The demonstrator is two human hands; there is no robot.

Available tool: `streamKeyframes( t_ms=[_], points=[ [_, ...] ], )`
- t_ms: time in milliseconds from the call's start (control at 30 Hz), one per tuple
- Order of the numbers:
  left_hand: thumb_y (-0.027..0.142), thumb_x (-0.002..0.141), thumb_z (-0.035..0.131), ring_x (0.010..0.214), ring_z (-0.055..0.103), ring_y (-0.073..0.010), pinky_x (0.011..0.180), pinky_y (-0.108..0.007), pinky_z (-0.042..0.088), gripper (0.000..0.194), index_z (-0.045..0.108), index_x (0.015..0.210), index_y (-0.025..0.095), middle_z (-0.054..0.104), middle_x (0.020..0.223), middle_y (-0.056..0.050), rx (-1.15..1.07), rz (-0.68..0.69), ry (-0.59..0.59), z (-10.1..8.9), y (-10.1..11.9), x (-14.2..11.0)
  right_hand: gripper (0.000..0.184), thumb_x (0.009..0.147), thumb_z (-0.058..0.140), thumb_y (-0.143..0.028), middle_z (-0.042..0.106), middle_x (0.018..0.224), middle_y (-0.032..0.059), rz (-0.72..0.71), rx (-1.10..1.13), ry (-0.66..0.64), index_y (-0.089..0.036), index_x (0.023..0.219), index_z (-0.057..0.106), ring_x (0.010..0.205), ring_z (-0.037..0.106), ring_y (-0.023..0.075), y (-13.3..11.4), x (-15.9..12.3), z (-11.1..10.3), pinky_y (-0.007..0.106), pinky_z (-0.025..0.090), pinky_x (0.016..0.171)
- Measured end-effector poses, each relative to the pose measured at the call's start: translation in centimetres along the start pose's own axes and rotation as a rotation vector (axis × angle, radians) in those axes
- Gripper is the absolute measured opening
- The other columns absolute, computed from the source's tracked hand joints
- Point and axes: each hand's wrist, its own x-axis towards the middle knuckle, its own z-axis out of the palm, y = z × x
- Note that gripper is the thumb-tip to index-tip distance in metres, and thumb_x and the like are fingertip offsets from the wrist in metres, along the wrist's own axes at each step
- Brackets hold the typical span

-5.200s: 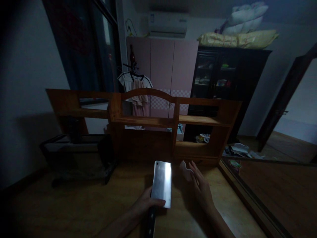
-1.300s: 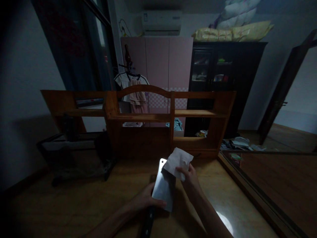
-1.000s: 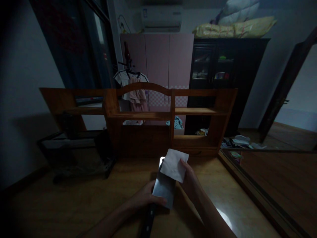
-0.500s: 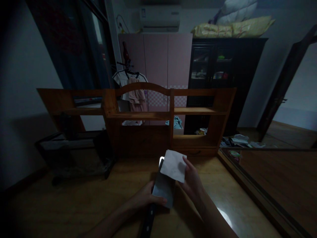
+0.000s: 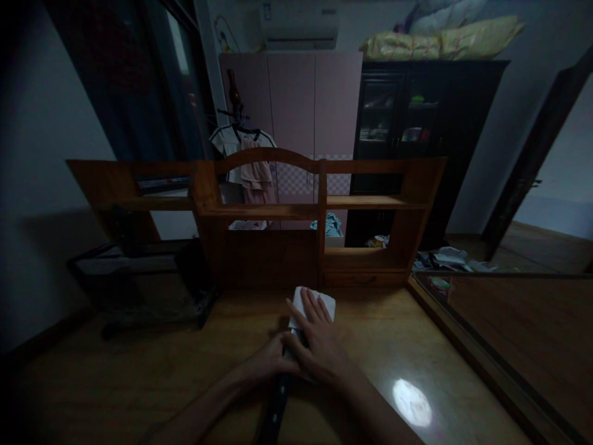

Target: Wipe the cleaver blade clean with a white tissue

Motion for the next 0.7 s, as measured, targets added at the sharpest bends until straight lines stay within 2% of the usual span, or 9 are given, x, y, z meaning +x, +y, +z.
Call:
streamKeyframes(
  t_ms=[100,200,267,333,433,533,700],
  points=[
    [0.014,0.055,0.08,0.088,0.064,-0.0223,0.077,-0.029,0.049,0.052,0.069,0.106,0.013,0.071,0.095,-0.005,0.0,-0.051,0.011,-0.2,-0.6,0.1,0.064,0.094,0.048,-0.042,0.013,0.159,-0.0031,0.055,0.102,0.025,-0.038,0.149,0.017,0.147,0.007,0.0239,-0.2,-0.4,-0.4,0.051,0.003,0.118],
    [0.017,0.056,0.082,0.086,0.064,-0.0207,0.076,-0.027,0.048,0.053,0.068,0.106,0.012,0.071,0.099,-0.007,0.004,-0.073,0.006,-0.3,-0.7,0.1,0.06,0.097,0.042,-0.042,0.016,0.159,-0.0037,0.152,0.264,0.271,-0.037,0.15,0.015,0.147,0.006,0.0216,-0.3,-0.6,-1.5,0.05,0.003,0.118],
    [0.019,0.058,0.082,0.089,0.064,-0.0202,0.077,-0.026,0.048,0.053,0.067,0.108,0.012,0.07,0.102,-0.007,0.004,-0.078,-0.001,-0.2,-0.5,-0.1,0.056,0.096,0.041,-0.042,0.019,0.159,-0.0046,0.154,0.325,0.468,-0.036,0.149,0.022,0.147,0.007,0.0211,-0.3,-0.4,-2.3,0.048,0.002,0.118],
    [0.021,0.059,0.083,0.086,0.063,-0.019,0.074,-0.025,0.047,0.052,0.067,0.108,0.012,0.07,0.099,-0.007,0.02,-0.094,0.004,-0.2,-0.2,-0.2,0.051,0.097,0.039,-0.04,0.025,0.157,-0.0044,0.151,0.375,0.624,-0.034,0.146,0.03,0.146,0.014,0.0202,-0.2,-0.1,-3.1,0.045,0.004,0.119],
    [0.024,0.058,0.084,0.083,0.063,-0.0178,0.071,-0.025,0.047,0.054,0.066,0.108,0.011,0.07,0.097,-0.007,0.032,-0.099,0.026,-0.2,-0.2,-0.3,0.046,0.099,0.033,-0.038,0.035,0.153,-0.0022,0.189,0.451,0.753,-0.031,0.144,0.037,0.143,0.025,0.0182,0.2,0.1,-3.8,0.042,0.012,0.118],
    [0.023,0.059,0.083,0.083,0.063,-0.018,0.073,-0.026,0.047,0.054,0.066,0.108,0.011,0.07,0.097,-0.008,0.014,-0.084,0.009,-0.4,-0.6,-0.2,0.044,0.1,0.032,-0.036,0.035,0.153,-0.0021,0.188,0.383,0.668,-0.032,0.143,0.038,0.142,0.027,0.0182,0.3,0.0,-3.5,0.042,0.016,0.118],
    [0.02,0.054,0.085,0.091,0.063,-0.0225,0.08,-0.03,0.048,0.057,0.066,0.106,0.01,0.07,0.1,-0.008,0.017,-0.06,0.015,-0.6,-1.1,0.3,0.045,0.1,0.033,-0.033,0.023,0.157,-0.0036,0.006,-0.021,0.199,-0.033,0.146,0.033,0.146,0.013,0.0198,0.1,-0.1,-1.3,0.046,0.014,0.119]
  ],
)
